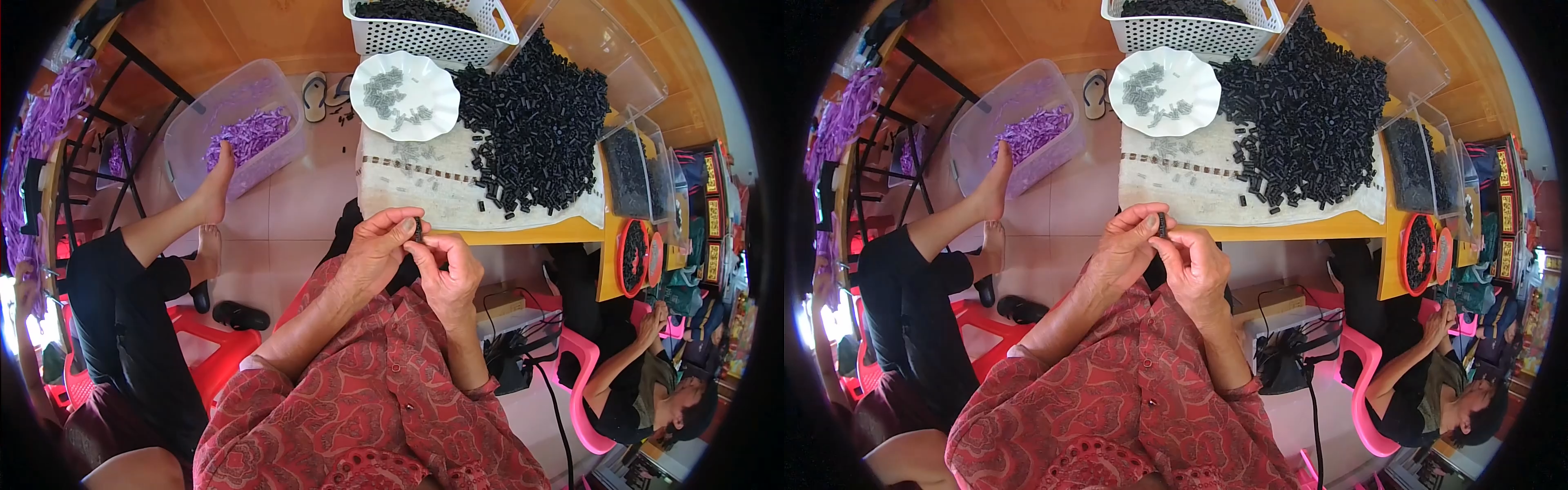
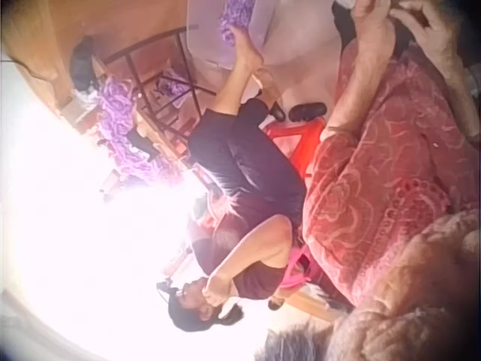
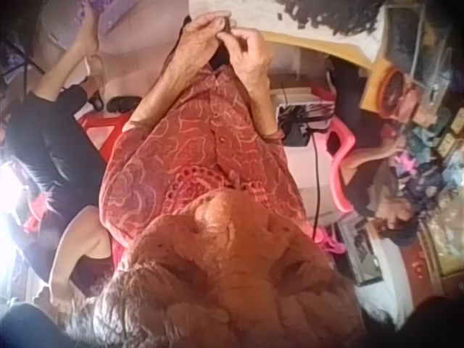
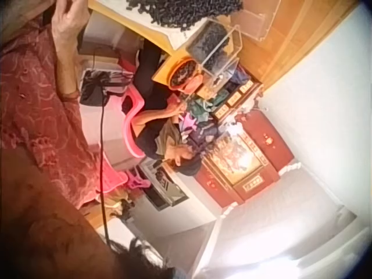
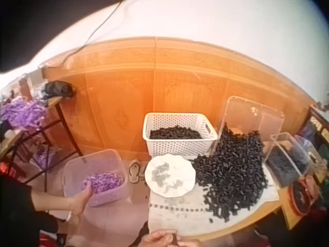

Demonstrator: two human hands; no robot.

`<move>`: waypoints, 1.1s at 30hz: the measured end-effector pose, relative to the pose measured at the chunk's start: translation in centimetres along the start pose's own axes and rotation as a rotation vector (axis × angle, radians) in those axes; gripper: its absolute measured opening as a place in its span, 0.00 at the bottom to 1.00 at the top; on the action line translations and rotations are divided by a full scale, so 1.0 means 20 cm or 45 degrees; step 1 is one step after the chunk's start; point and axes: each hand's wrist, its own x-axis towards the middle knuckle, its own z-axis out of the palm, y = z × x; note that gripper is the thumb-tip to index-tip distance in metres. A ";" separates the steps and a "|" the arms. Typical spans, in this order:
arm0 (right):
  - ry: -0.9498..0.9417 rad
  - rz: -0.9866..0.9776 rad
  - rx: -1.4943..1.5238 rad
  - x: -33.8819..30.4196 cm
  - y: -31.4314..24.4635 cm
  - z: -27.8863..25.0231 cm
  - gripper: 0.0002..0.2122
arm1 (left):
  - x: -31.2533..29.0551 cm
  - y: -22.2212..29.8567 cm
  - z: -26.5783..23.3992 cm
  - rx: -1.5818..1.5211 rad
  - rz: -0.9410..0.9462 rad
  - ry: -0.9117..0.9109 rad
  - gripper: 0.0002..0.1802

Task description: Manually assembling small black plastic components by joining two parts together.

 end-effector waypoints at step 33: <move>0.007 -0.366 -0.138 0.08 0.02 -0.03 0.21 | 0.01 -0.02 -0.03 -0.049 -0.034 0.018 0.12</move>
